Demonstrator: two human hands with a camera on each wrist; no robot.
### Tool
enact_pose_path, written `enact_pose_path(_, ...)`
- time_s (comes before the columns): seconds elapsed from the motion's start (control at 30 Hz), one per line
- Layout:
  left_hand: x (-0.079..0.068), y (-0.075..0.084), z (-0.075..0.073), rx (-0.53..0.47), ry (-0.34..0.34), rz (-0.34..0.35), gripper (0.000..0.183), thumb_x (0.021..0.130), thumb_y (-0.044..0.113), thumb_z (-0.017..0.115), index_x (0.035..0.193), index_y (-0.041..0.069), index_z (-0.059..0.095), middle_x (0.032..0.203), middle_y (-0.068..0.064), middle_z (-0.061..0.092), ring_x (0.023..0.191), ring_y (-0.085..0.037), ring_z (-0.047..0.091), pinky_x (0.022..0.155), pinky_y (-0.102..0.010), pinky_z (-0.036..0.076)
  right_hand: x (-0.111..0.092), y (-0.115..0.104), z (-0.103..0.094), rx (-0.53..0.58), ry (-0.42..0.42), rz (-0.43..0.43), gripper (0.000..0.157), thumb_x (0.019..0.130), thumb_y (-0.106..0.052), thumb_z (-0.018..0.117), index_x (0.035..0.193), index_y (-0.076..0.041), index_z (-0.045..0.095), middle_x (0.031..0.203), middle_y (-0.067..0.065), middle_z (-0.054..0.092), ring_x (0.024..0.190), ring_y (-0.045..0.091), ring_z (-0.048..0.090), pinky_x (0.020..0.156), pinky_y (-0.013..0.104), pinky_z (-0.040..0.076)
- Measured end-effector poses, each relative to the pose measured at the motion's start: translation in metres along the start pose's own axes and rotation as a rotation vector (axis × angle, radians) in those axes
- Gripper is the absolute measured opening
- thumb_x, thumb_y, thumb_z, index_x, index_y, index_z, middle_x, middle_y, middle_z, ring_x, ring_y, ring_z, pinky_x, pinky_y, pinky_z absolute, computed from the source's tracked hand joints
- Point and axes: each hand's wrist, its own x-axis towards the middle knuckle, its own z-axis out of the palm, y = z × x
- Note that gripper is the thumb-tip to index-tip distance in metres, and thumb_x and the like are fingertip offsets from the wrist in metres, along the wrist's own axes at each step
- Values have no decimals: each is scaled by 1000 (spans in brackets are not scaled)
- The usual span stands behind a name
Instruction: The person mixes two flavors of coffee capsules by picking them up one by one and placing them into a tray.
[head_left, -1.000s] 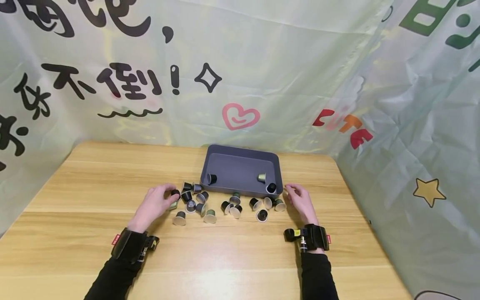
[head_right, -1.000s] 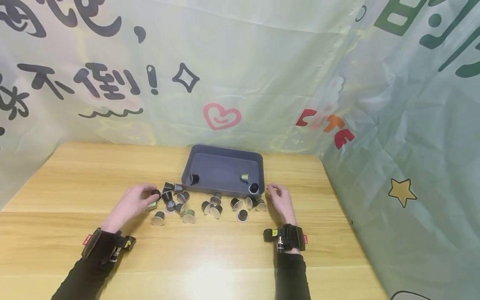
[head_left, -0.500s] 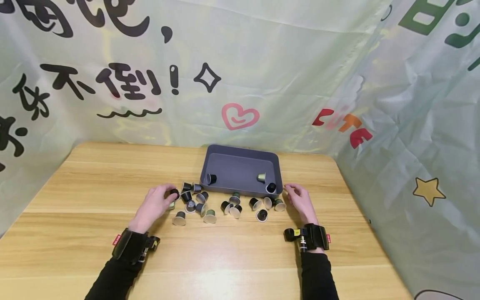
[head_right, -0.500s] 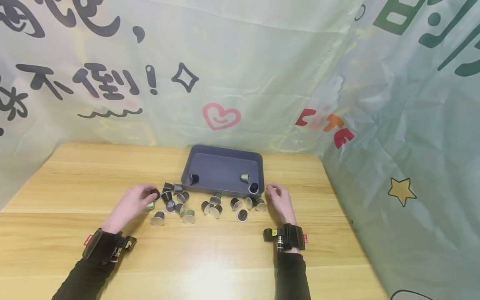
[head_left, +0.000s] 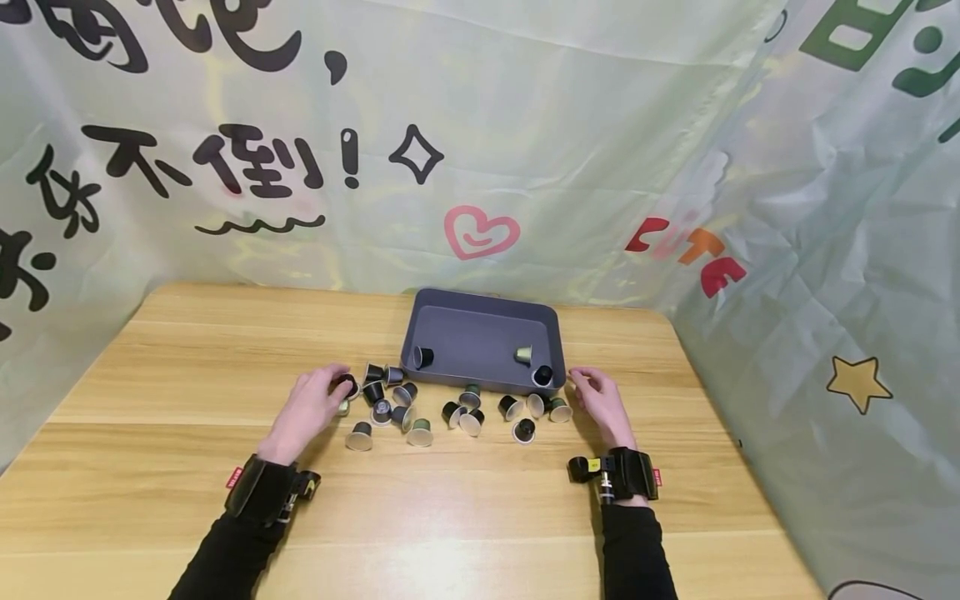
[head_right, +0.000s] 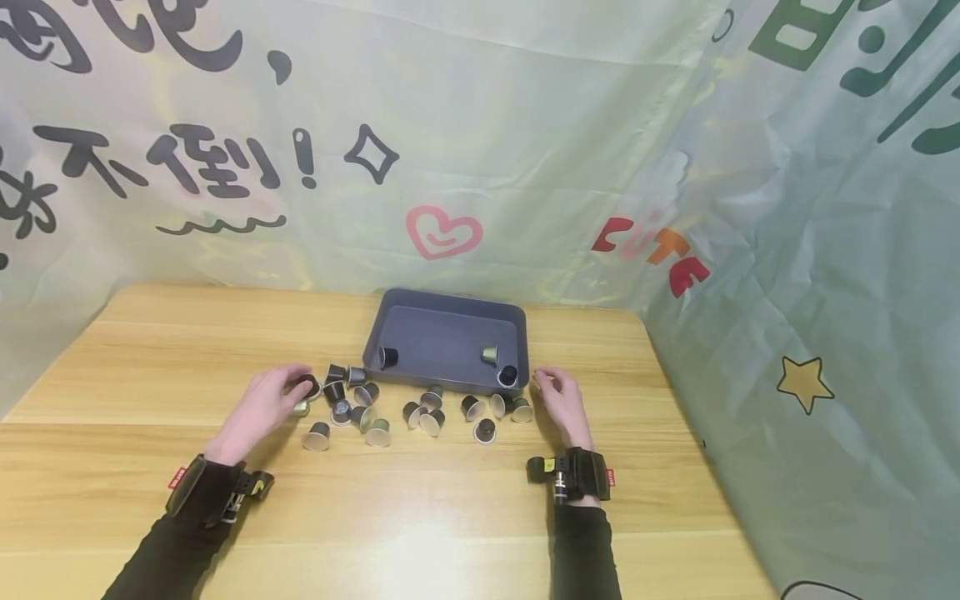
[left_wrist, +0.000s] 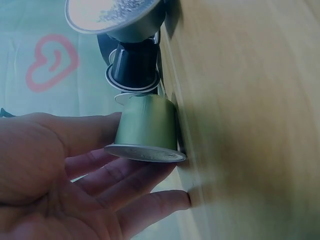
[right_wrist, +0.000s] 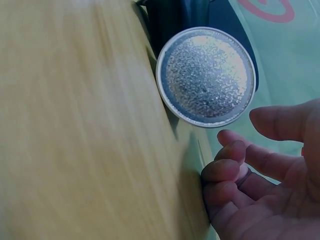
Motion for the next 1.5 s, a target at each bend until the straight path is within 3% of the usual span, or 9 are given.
enact_pose_path(0.2,1,-1,0,23,31,29,40,102,5,50,138,-12,49,131,-38,58,107,-45,67,99,-59,54,2,2,0,-8,7,-3,43,105,-24,52,136,6,54,79,-3,55,68,7,50,59,17,42)
enact_pose_path(0.27,1,-2,1,17,34,27,40,103,5,49,139,-12,48,129,-38,59,100,-41,69,93,-56,57,3,3,0,-14,12,-10,42,105,-24,52,135,6,55,78,-2,55,67,7,49,58,17,42)
enact_pose_path(0.43,2,-1,0,13,49,11,40,104,5,45,141,-10,47,133,-38,57,105,-44,66,93,-56,57,3,3,1,-20,9,-15,42,105,-23,52,134,7,55,77,-3,55,67,7,49,58,17,42)
enact_pose_path(0.5,2,-1,0,6,59,7,40,104,5,44,141,-11,47,133,-39,56,104,-44,66,89,-53,59,3,3,0,-20,5,-14,43,105,-24,52,135,7,54,77,-3,55,67,7,49,58,17,41)
enact_pose_path(0.67,3,0,1,-26,78,-8,40,105,6,41,141,-12,46,128,-39,58,83,-30,64,66,-37,58,3,3,-1,-23,5,-13,43,105,-24,52,135,7,55,78,-3,55,67,7,49,58,17,41)
enact_pose_path(0.9,5,0,-1,-1,113,0,41,106,8,39,141,-11,46,123,-35,61,93,-36,61,83,-53,54,3,4,1,-25,4,-12,41,105,-22,52,134,7,55,78,-2,55,68,8,50,60,17,43)
enact_pose_path(1.1,8,7,-5,-34,97,17,41,108,13,38,142,-8,46,122,-32,63,105,-41,63,98,-62,50,3,3,0,-27,7,-13,41,105,-23,52,134,6,55,79,-3,55,69,7,50,61,17,43)
enact_pose_path(1.3,16,29,-6,-79,83,67,40,108,17,41,139,-5,51,115,-25,66,100,-35,67,93,-55,55,3,3,0,-38,6,-11,42,105,-24,52,135,6,55,77,-3,55,66,7,49,59,18,42)
enact_pose_path(1.5,30,53,3,-84,24,134,35,106,18,47,134,-1,58,126,-23,66,104,-32,66,91,-48,58,4,4,1,-35,6,-18,41,105,-23,52,134,6,55,77,-3,55,67,7,49,60,17,43)
